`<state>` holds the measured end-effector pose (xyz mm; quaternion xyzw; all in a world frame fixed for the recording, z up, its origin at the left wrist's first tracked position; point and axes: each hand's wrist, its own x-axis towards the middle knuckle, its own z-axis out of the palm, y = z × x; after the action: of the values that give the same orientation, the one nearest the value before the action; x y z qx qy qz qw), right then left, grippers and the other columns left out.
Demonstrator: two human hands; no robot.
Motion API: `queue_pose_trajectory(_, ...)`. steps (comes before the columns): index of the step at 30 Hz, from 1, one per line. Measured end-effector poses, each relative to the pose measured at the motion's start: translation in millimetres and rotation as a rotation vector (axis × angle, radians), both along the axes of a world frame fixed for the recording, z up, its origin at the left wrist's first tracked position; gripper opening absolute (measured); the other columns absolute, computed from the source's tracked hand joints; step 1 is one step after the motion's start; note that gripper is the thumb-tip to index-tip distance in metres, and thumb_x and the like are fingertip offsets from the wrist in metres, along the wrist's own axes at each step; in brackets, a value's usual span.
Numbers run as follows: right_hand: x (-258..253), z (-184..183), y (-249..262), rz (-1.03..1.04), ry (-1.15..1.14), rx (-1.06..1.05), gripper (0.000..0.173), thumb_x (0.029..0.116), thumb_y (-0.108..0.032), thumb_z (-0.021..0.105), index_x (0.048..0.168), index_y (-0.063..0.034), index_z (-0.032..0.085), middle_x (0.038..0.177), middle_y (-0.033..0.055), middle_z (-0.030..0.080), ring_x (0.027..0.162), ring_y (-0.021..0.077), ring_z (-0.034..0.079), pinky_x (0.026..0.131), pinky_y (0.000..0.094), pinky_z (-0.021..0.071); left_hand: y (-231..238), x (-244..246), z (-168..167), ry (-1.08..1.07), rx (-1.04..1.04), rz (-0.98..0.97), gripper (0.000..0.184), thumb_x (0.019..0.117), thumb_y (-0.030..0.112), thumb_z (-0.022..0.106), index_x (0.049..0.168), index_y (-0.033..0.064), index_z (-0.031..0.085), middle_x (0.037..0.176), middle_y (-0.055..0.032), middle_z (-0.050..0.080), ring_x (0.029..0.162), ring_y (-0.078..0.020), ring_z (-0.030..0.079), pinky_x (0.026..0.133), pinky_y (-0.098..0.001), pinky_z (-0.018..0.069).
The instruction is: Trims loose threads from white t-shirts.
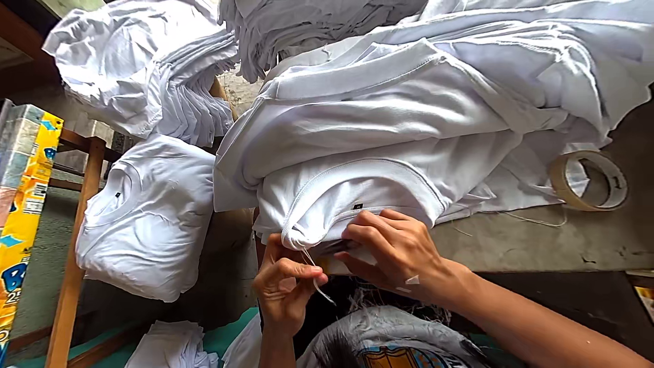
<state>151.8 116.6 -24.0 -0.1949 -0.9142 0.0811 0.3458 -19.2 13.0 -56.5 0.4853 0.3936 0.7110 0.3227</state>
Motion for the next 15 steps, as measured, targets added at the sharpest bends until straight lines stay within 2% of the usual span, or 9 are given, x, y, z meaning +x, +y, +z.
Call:
queue_pose_trajectory(2,-7.2,-1.0,0.6,0.028,-0.022,0.049,0.021,0.1074,-0.024,0.047,0.101,-0.0079,0.06,0.076,0.0076,0.06,0.062,0.0215,0.054,0.056,0.033,0.0388,-2.3,1.6,1.5,0.077,-0.038,0.024,0.01,0.093,0.019,0.075,0.102,0.0226,0.076,0.121,0.0092,0.062,0.111,0.0005,0.06,0.096,-0.0176,0.0524)
queue_pose_trajectory(5,-20.0,-0.6,-1.0,0.004,-0.002,0.064,0.023,0.1073,-0.018,0.047,0.096,-0.006,0.063,0.069,0.007,0.059,0.054,0.021,0.053,0.05,0.0327,0.0378,-4.1,2.0,-0.1,0.107,-0.068,0.053,0.01,0.0922,0.019,0.075,0.101,0.0214,0.076,0.12,0.0079,0.063,0.111,-0.0001,0.061,0.096,-0.018,0.0534)
queue_pose_trajectory(8,-25.4,-0.5,-0.2,-0.08,0.107,-0.124,0.027,0.1028,-0.025,0.055,0.096,-0.0026,0.069,0.069,0.0071,0.063,0.054,0.0157,0.055,0.05,0.0285,0.0396,-3.5,2.2,-3.3,0.165,-0.083,0.123,0.008,0.0932,0.018,0.074,0.101,0.0174,0.076,0.114,0.006,0.065,0.106,0.0003,0.064,0.091,-0.0172,0.0561)
queue_pose_trajectory(10,-21.0,4.1,-6.2,0.122,0.139,-0.568,0.031,0.1046,-0.027,0.055,0.113,0.0009,0.067,0.088,0.0059,0.07,0.069,0.004,0.06,0.062,0.0186,0.0483,-7.6,7.4,-0.1,0.36,-0.058,0.306,0.004,0.0959,0.014,0.068,0.098,0.0117,0.071,0.101,0.0026,0.066,0.096,0.0008,0.064,0.085,-0.0144,0.0557)
queue_pose_trajectory(11,-17.8,7.4,-8.5,0.286,0.151,-0.862,0.034,0.1068,-0.026,0.052,0.122,0.0024,0.063,0.097,0.0031,0.07,0.078,-0.0031,0.062,0.069,0.0135,0.0515,-14.3,10.3,6.7,0.453,-0.026,0.385,0.005,0.0986,0.015,0.066,0.098,0.0109,0.068,0.096,0.0032,0.066,0.092,0.001,0.064,0.082,-0.014,0.0543)
queue_pose_trajectory(12,-15.0,10.5,-8.2,0.426,0.181,-1.117,0.037,0.1076,-0.025,0.049,0.128,0.0037,0.059,0.104,0.0005,0.07,0.082,-0.0074,0.06,0.073,0.0111,0.0506,-24.0,12.3,16.7,0.498,0.001,0.413,0.005,0.1012,0.018,0.063,0.101,0.0133,0.065,0.096,0.0066,0.066,0.091,0.0031,0.064,0.081,-0.0128,0.0539)
queue_pose_trajectory(13,-12.1,12.7,-6.7,0.499,0.236,-1.311,0.038,0.1073,-0.026,0.047,0.133,0.0002,0.057,0.106,-0.0051,0.068,0.076,-0.0113,0.054,0.067,0.0084,0.0449,-33.5,13.8,27.6,0.49,0.024,0.399,0.005,0.1019,0.02,0.063,0.102,0.0151,0.064,0.096,0.0089,0.065,0.088,0.0044,0.064,0.078,-0.0113,0.0538)
queue_pose_trajectory(14,-9.1,14.8,-4.3,0.538,0.294,-1.475,0.036,0.107,-0.03,0.045,0.134,-0.0092,0.055,0.1,-0.013,0.065,0.065,-0.0145,0.044,0.056,0.0055,0.0364,-41.1,14.4,36.2,0.455,0.041,0.355,0.004,0.1015,0.019,0.063,0.103,0.0146,0.065,0.096,0.0088,0.065,0.086,0.004,0.064,0.077,-0.0109,0.0544)
queue_pose_trajectory(15,-6.3,15.9,-0.4,0.58,0.344,-1.622,0.034,0.1073,-0.035,0.045,0.134,-0.0167,0.055,0.095,-0.0163,0.062,0.058,-0.0145,0.038,0.05,0.005,0.0313,-44.6,14.0,40.9,0.438,0.046,0.323,0.004,0.1013,0.017,0.064,0.102,0.0133,0.065,0.095,0.0079,0.065,0.085,0.0033,0.065,0.076,-0.011,0.0548)
